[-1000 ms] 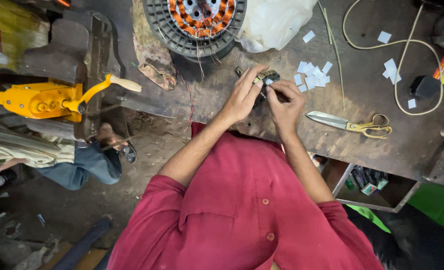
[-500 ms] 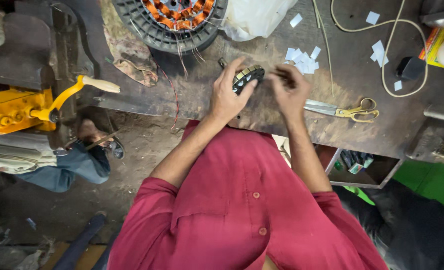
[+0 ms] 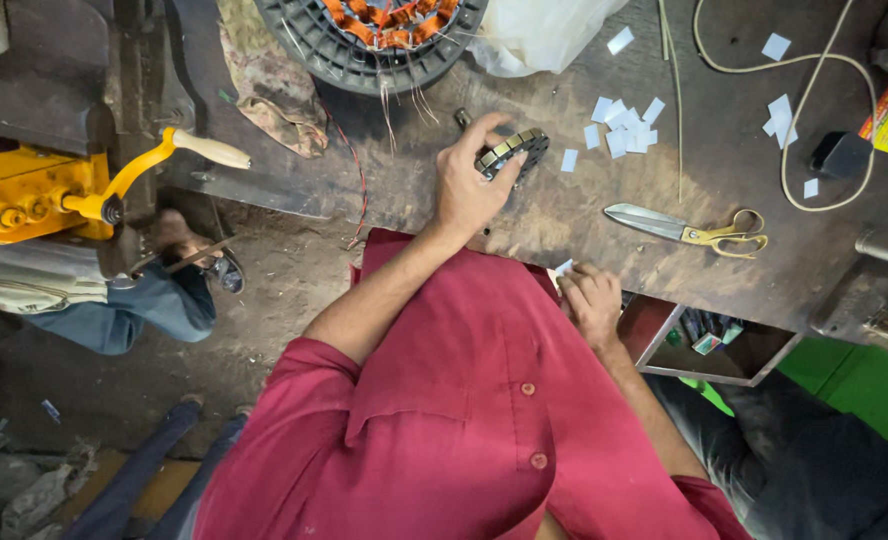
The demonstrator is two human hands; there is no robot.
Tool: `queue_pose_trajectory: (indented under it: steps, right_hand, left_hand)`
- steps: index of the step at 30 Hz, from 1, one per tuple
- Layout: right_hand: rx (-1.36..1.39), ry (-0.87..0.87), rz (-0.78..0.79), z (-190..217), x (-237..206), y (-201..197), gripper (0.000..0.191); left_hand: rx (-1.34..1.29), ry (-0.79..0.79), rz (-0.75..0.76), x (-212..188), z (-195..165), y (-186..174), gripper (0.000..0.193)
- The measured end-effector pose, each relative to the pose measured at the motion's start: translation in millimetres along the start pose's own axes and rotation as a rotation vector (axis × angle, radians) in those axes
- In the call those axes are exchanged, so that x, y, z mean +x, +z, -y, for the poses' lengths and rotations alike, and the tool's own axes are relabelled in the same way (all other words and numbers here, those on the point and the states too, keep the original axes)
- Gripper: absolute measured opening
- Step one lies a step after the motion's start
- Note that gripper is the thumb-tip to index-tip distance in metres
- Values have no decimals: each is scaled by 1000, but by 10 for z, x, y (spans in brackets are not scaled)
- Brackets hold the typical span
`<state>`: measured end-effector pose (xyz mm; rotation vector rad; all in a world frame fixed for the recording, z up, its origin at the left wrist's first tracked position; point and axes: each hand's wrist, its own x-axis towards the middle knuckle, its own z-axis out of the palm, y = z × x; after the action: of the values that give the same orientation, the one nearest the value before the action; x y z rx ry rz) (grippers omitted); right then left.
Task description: The person cuts small white paper pieces using scissors and places them into the slots of a small circular metal component. They then handle a larger stator assembly, cutting a white tie and adjusting wires.
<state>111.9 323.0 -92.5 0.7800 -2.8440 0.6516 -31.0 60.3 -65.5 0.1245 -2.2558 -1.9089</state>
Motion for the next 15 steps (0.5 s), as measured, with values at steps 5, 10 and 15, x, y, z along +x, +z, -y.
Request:
queue_pose_trajectory:
  steps: [5,10,15]
  right_hand:
    - [296,410,-125,0,259,74,21]
    - [294,280,-81,38,452,-117,25]
    - [65,-44,68,-22,193,-182,36]
  left_hand:
    - [60,-60,125,130,-79,-65,44]
    - [147,125,222,255,-166,-64,42]
    - [169,58,269,241,-170,-36,20]
